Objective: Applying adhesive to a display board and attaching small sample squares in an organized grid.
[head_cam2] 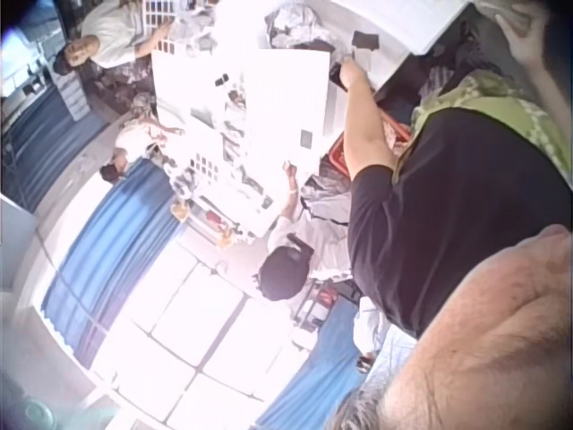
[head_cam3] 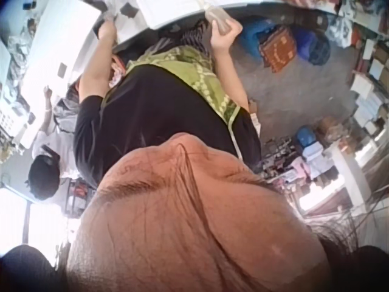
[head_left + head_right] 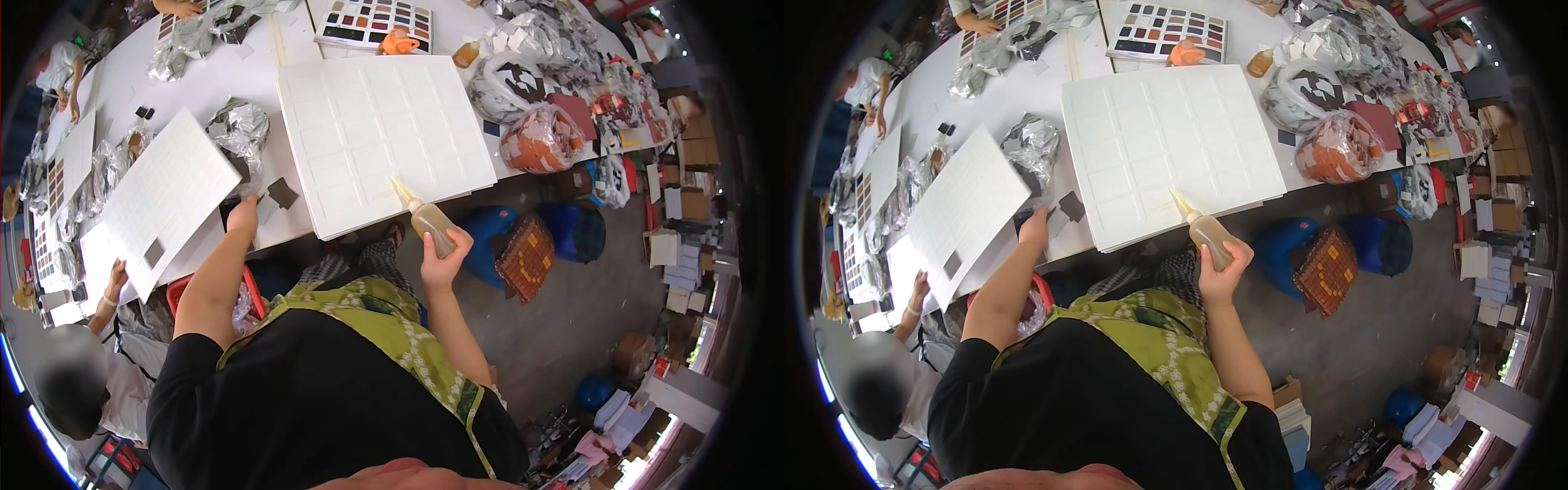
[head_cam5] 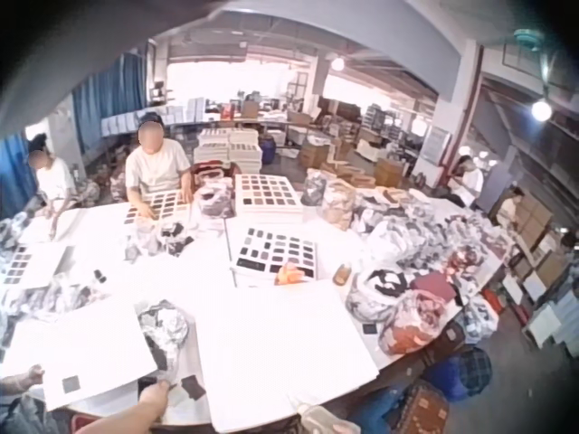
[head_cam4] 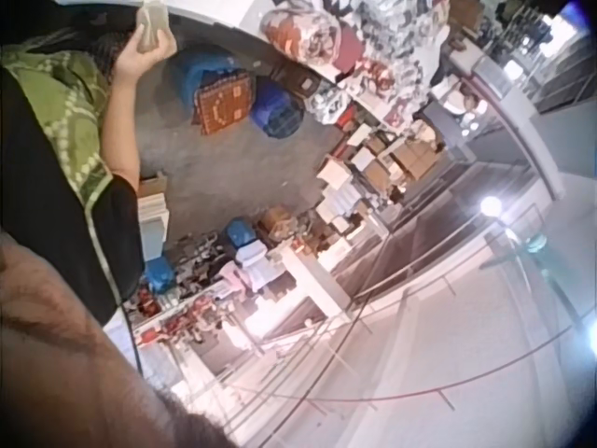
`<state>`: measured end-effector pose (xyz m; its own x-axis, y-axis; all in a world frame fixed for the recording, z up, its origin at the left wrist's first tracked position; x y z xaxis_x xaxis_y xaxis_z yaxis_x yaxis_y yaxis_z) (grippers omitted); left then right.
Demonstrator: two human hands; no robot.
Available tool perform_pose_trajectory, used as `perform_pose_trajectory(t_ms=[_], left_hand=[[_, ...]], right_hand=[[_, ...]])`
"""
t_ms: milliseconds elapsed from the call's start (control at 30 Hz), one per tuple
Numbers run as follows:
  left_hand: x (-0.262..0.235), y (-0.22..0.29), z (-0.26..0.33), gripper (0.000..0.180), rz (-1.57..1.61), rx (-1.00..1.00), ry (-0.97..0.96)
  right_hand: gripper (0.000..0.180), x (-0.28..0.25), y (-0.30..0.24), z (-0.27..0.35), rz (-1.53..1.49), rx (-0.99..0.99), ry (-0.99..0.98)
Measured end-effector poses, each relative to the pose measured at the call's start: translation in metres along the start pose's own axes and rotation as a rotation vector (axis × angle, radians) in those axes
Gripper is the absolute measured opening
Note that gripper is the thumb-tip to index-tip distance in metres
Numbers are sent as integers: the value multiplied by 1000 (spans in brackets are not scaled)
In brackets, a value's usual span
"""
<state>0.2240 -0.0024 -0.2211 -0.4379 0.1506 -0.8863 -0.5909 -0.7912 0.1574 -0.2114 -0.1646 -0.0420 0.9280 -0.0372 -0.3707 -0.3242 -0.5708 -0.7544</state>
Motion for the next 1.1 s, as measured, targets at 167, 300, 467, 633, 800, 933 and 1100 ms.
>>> perform_pose_trajectory(t_ms=[167,300,467,633,800,933,1100], left_hand=[[-7,-6,6,23,63,-21,57],[-45,1,26,16,299,119,338],[-88,2,50,14,651,45,414],[-146,69,78,19,1177,319,412],[-154,207,119,16,770,749,-49],[-120,269,120,15,599,860,-79],[-99,291,106,13,515,824,-4]], right_hand=[[44,10,-16,0,53,-78,-46],[47,19,-11,9,-76,14,-76],[46,-4,23,16,-241,242,88],[43,-4,5,4,-101,89,-48],[32,28,46,38,-1184,1084,254],[30,22,70,37,-1187,1112,317],[24,7,77,37,-1148,1115,376]])
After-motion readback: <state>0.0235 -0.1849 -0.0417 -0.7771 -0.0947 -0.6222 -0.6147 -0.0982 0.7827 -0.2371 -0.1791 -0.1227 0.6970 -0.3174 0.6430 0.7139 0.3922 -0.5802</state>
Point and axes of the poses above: each hand's wrist, its own z-axis away from the middle knuckle, its own x-axis out of the palm, y = z × x, the point moved 9 cm from there along -z, towards the middle knuckle, and after that the axes turned 8 degrees about -x, right-handed, at the moved point
